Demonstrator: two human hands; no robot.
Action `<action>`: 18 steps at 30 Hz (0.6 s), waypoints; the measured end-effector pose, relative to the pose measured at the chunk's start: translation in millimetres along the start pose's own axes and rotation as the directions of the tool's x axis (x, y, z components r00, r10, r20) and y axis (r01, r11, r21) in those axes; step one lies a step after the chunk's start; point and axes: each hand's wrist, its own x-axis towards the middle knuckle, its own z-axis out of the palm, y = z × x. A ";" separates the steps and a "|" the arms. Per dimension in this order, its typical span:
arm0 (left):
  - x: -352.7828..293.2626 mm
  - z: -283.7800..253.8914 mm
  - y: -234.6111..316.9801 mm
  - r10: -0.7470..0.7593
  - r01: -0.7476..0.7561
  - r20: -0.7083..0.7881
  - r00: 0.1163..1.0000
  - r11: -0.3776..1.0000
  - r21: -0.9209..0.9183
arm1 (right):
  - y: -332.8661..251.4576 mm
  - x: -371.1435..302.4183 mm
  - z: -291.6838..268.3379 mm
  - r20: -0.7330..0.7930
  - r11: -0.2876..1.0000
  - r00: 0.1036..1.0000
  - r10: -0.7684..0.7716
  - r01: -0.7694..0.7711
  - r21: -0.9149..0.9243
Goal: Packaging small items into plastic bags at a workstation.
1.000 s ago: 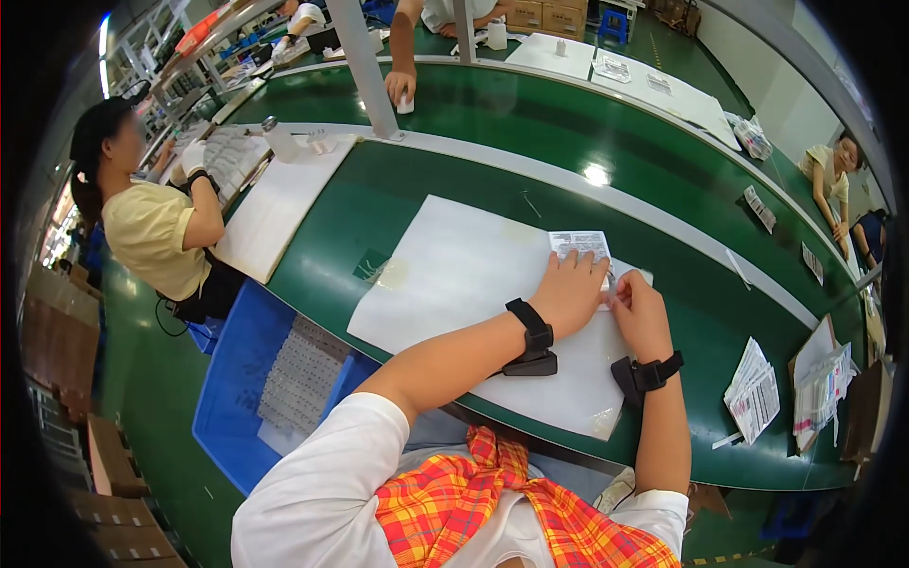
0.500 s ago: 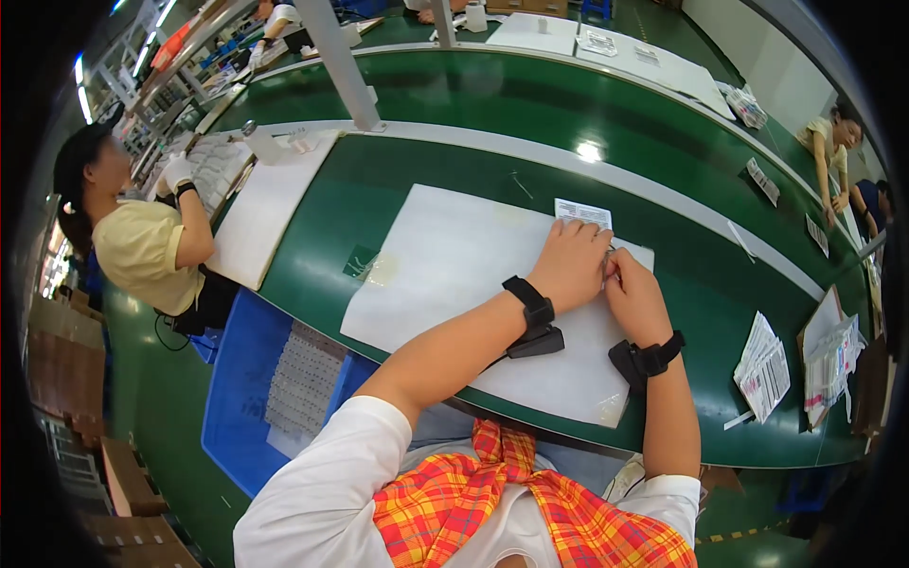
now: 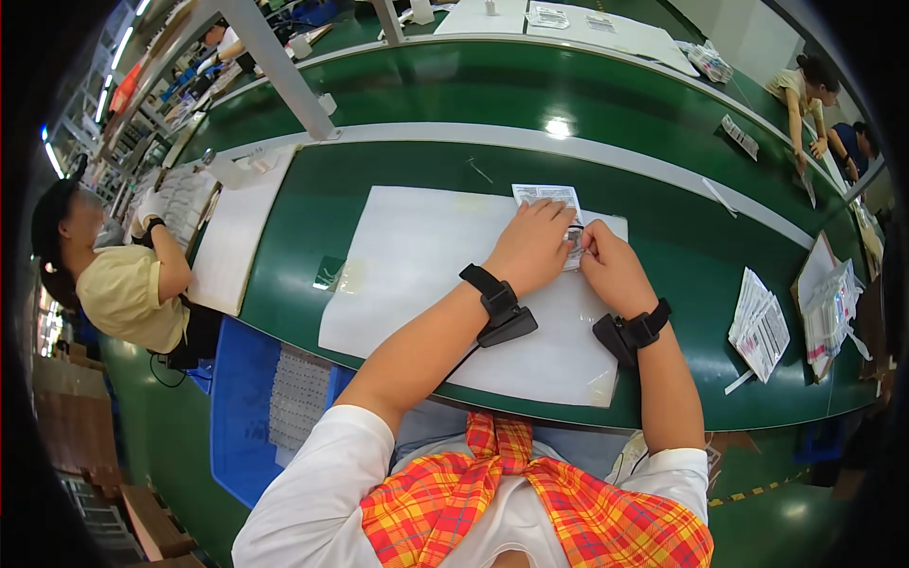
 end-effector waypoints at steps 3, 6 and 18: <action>1.8 -2.2 1.5 0.007 -0.007 0.023 1.000 0.999 -0.036 | 0.6 -0.2 -1.3 0.011 1.000 1.000 -0.009 0.010 -0.018; -1.5 -7.8 -1.5 0.060 -0.061 0.027 0.998 0.997 0.037 | 3.5 1.0 -0.5 0.011 0.999 1.000 -0.015 0.015 -0.033; 20.0 -21.4 -3.1 -0.090 0.090 -0.003 0.996 0.996 0.009 | -15.1 -3.2 -1.2 0.093 0.994 0.992 -0.090 0.084 0.074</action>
